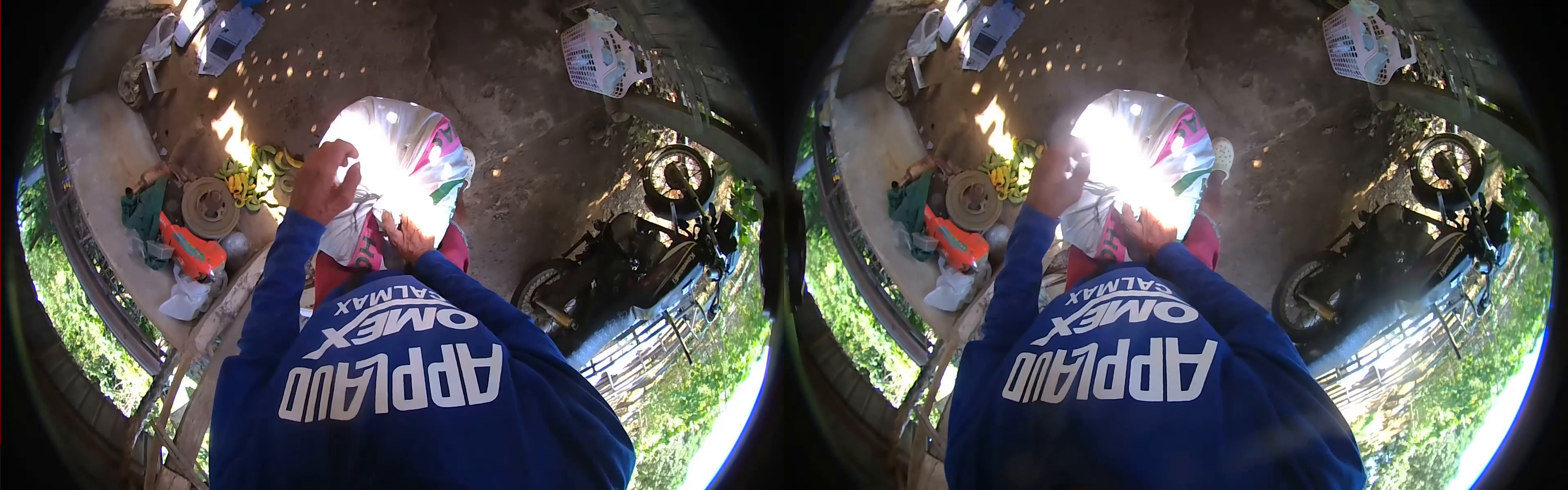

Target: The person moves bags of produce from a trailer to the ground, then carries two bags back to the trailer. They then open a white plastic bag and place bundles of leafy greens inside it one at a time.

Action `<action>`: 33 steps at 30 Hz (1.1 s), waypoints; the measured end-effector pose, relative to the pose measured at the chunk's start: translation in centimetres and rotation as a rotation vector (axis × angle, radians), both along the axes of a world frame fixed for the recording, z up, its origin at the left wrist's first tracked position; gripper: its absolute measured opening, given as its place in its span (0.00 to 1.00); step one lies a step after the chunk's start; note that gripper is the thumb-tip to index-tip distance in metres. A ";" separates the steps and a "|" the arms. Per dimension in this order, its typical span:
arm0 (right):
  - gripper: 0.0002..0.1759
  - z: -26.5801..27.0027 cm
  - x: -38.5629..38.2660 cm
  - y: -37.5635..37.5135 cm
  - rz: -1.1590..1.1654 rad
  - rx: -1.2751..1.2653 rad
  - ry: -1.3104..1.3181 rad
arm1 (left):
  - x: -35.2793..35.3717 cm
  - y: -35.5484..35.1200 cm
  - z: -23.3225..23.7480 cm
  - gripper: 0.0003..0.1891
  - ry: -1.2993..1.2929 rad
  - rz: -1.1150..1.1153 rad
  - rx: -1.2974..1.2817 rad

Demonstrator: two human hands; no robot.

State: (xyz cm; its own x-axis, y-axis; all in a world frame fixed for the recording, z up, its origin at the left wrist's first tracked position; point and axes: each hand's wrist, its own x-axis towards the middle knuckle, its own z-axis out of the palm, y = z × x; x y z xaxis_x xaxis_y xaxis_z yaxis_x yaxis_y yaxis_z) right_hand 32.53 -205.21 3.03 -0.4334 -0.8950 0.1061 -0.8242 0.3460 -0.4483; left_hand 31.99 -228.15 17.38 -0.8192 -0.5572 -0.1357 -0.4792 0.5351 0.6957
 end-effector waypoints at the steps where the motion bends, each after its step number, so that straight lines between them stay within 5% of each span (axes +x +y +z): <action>1: 0.21 -0.5 -0.1 0.0 0.026 0.020 0.038 | -1.1 0.6 0.9 0.08 0.020 -0.128 -0.041; 4: 0.21 0.4 -0.7 -0.5 0.057 0.061 0.037 | -1.8 2.6 -1.9 0.08 -0.081 -0.389 -0.032; 7: 0.22 -0.3 -0.4 -0.5 0.075 0.112 -0.042 | 3.1 3.1 -11.1 0.07 -0.185 -0.579 -0.227; 9: 0.23 -0.8 -0.4 -0.6 0.089 0.140 -0.081 | 4.1 2.9 -11.5 0.08 -0.125 -0.573 -0.174; 14: 0.23 0.4 -0.5 -0.9 0.064 0.217 -0.257 | 4.9 4.2 -6.9 0.10 -0.155 -0.265 0.113; 19: 0.23 -1.7 0.1 -0.7 0.130 0.152 -0.304 | 4.8 3.0 -8.5 0.09 -0.050 -0.002 0.361; 23: 0.23 -6.2 1.9 0.5 0.240 0.120 -0.149 | 5.3 1.7 -12.6 0.10 -0.281 -0.257 0.274; 25: 0.22 -4.6 1.1 0.2 0.216 0.165 -0.176 | 6.3 2.1 -15.2 0.12 -0.331 -0.608 0.021; 30: 0.20 -0.4 -0.7 -0.5 0.135 0.289 -0.292 | 5.2 2.3 -13.7 0.14 -0.456 -0.680 0.036; 33: 0.19 -0.8 -0.2 -0.7 0.038 0.129 -0.238 | 5.4 2.1 -14.3 0.14 -0.435 -0.698 0.053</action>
